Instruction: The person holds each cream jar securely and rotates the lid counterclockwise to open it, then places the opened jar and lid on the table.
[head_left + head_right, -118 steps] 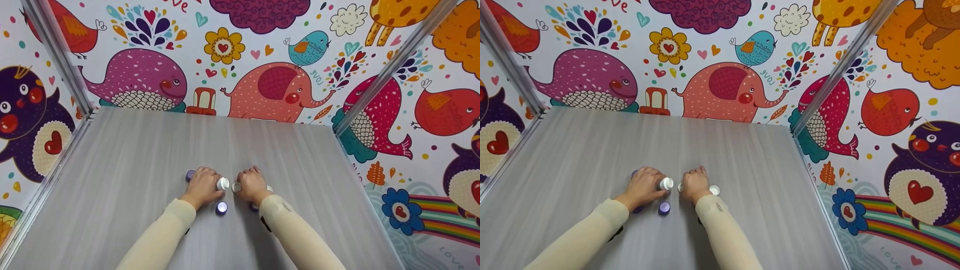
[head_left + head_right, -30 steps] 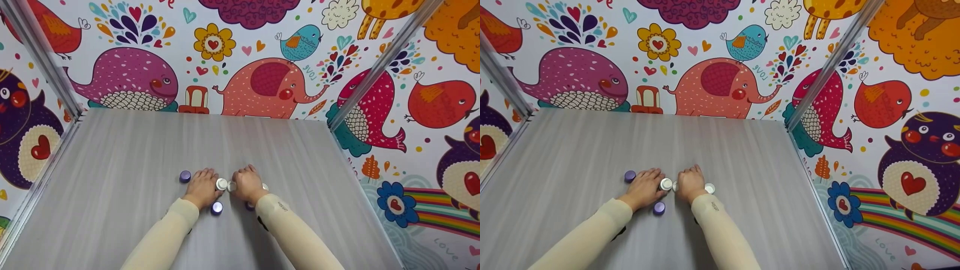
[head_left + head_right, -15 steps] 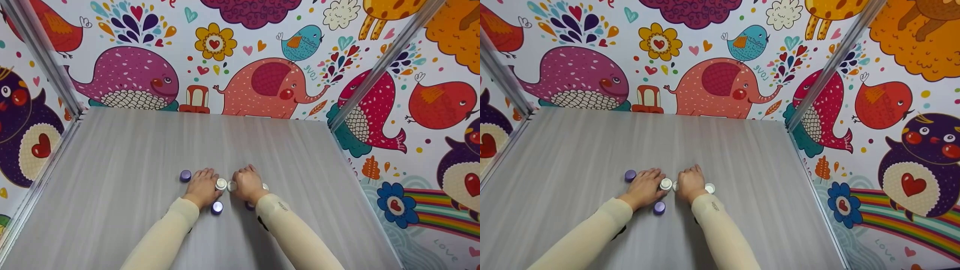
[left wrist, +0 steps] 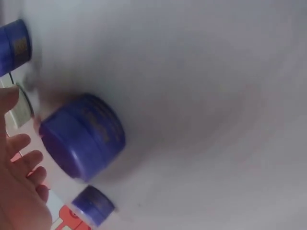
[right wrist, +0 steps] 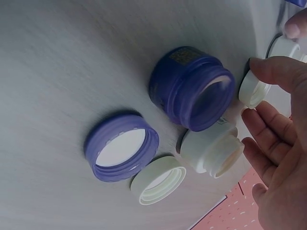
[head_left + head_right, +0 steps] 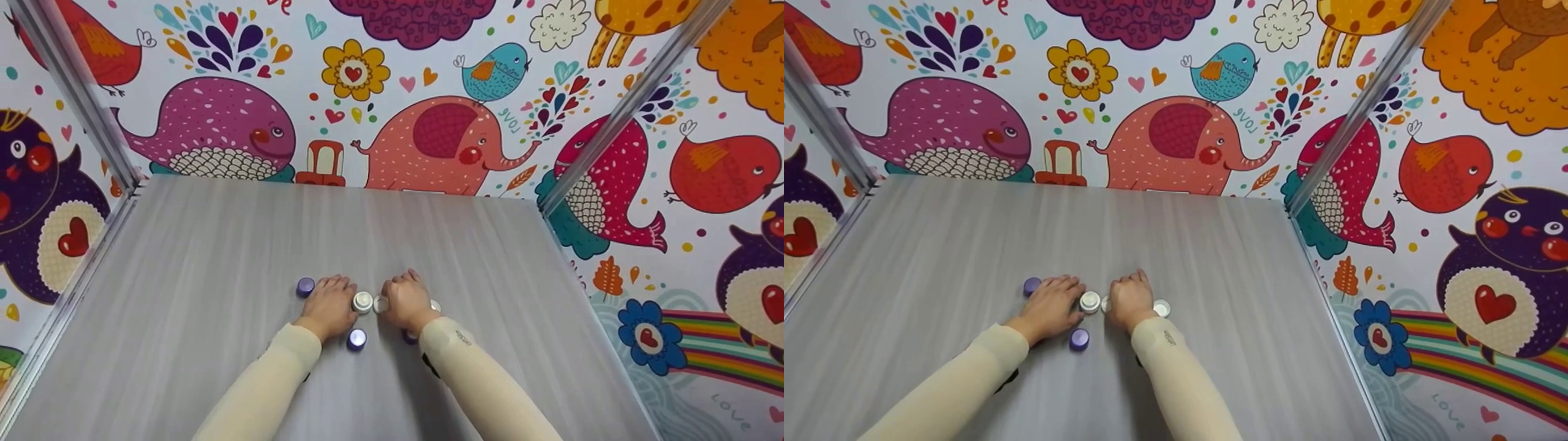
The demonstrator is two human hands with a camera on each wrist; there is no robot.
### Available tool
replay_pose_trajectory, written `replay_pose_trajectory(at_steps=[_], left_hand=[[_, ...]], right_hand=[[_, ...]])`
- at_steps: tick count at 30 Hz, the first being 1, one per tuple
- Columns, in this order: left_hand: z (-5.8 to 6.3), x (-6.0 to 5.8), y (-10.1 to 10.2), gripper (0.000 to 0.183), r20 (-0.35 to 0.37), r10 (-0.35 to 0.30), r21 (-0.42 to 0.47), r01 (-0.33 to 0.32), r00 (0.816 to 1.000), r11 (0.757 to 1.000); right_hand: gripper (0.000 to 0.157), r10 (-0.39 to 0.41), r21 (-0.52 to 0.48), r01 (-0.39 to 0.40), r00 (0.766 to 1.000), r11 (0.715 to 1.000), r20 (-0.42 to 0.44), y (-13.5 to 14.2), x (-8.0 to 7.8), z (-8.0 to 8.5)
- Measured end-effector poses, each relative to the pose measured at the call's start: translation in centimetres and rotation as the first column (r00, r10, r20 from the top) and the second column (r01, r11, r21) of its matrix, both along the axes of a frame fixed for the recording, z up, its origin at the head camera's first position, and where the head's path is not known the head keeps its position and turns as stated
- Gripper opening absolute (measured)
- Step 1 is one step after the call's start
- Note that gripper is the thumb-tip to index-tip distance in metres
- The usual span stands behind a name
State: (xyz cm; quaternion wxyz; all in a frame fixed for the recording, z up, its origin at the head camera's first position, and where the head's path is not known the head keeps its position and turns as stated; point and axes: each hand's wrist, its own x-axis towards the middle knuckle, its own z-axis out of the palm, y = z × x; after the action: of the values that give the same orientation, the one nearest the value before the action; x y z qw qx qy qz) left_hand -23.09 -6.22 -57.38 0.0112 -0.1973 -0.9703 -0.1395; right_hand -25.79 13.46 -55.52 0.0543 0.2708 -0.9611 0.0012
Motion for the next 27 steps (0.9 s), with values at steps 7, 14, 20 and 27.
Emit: replay_pose_trajectory(at_steps=[7, 14, 20, 27], left_hand=[[0.5, 0.5, -1.5, 0.041, -0.096, 0.014, 0.077, -0.007, 0.995, 0.997], [0.7, 1.4, -2.3, 0.031, -0.185, 0.022, 0.109, -0.002, 0.983, 0.994], [1.1, 2.4, -2.4, 0.028, -0.18, 0.015, 0.115, 0.006, 0.984, 0.993], [1.3, 3.1, -2.6, 0.025, -0.239, -0.008, 0.12, 0.038, 0.971, 0.992]], right_hand=[[0.024, 0.011, -0.001, -0.011, 1.0, 1.0, -0.003, -0.1, 0.1, 0.1], [0.023, 0.0, 0.017, 0.0, 1.0, 1.0, 0.026, 0.0, 0.0, -0.2], [0.021, 0.015, 0.039, -0.015, 1.0, 0.999, 0.02, 0.0, 0.1, -0.3], [0.021, 0.015, 0.048, -0.016, 1.0, 0.999, 0.016, -0.2, 0.1, -0.1]])
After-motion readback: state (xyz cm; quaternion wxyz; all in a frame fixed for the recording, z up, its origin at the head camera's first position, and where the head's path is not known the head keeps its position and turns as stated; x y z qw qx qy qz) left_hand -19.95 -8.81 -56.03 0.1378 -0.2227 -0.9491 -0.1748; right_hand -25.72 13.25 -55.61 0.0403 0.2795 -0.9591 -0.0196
